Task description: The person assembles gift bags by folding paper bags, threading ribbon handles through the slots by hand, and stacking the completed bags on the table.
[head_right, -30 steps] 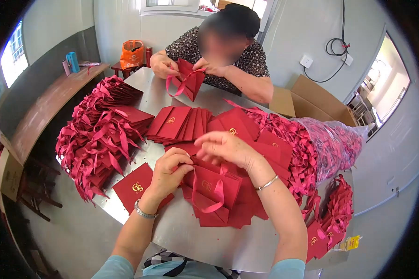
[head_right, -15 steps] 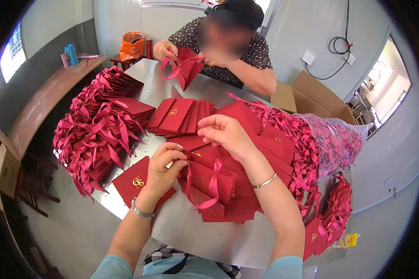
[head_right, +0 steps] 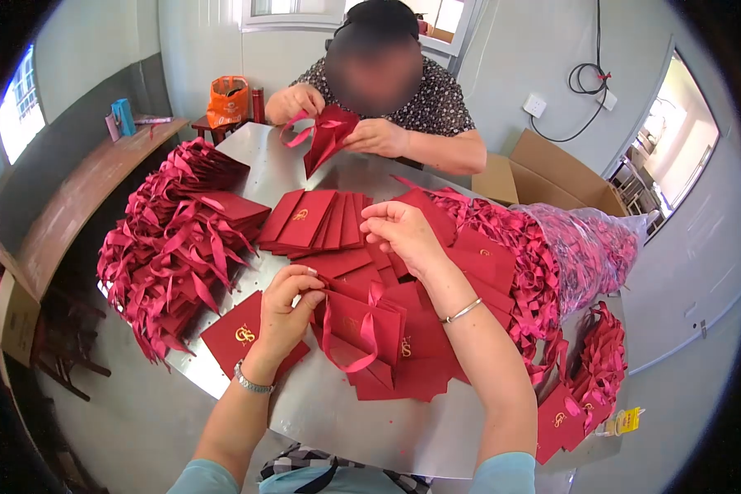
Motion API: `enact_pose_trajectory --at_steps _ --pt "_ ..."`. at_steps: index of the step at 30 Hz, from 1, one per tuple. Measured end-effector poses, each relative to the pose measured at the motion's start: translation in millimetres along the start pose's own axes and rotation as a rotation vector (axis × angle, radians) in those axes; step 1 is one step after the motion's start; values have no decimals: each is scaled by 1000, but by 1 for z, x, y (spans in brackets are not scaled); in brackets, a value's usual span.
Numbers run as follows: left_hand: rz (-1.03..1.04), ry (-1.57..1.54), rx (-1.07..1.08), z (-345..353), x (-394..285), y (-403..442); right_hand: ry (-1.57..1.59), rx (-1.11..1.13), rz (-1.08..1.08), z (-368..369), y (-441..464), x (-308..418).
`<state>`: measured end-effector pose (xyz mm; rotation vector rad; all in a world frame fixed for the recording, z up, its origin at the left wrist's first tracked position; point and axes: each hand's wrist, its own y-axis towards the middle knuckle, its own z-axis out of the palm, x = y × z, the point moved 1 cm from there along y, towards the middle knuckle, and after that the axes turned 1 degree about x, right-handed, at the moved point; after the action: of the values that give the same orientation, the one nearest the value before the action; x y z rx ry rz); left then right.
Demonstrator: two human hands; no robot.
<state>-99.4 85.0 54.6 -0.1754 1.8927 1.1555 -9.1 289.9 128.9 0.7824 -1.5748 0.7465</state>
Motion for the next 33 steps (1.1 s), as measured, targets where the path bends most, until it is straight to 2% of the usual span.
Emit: enact_pose_trajectory --at_steps 5,7,9,11,14,16,17,18,20,23,26,28,33 --pt "-16 -2 21 -1 -3 -1 20 -28 -49 -12 34 1" --pt "-27 -26 21 -1 -1 -1 -240 -65 -58 -12 51 4" --pt "-17 -10 19 -1 -1 0 -302 -50 -57 -13 72 3" --pt "-13 -3 18 -1 1 0 -405 -151 -187 -12 91 -2" --pt "-38 -5 40 -2 7 1 -328 -112 -246 -6 103 -15" --pt "-48 6 50 -5 4 2 -124 59 -176 9 69 -2" --pt "-86 -20 65 -6 -1 3 -28 73 -136 18 43 8" --pt "-115 -42 87 -6 -4 2 -29 148 -183 20 20 12" --pt "4 5 93 -3 -2 0 -113 290 -225 21 -30 32" --pt "81 92 114 2 -9 -2 -315 508 -455 26 -65 24" --pt "131 92 134 5 -13 -3 -422 440 -389 26 -78 22" --pt "164 94 152 6 -13 -6 -545 373 -464 22 -78 9" --pt "139 61 147 9 -10 -12 -693 366 -644 24 -85 1"
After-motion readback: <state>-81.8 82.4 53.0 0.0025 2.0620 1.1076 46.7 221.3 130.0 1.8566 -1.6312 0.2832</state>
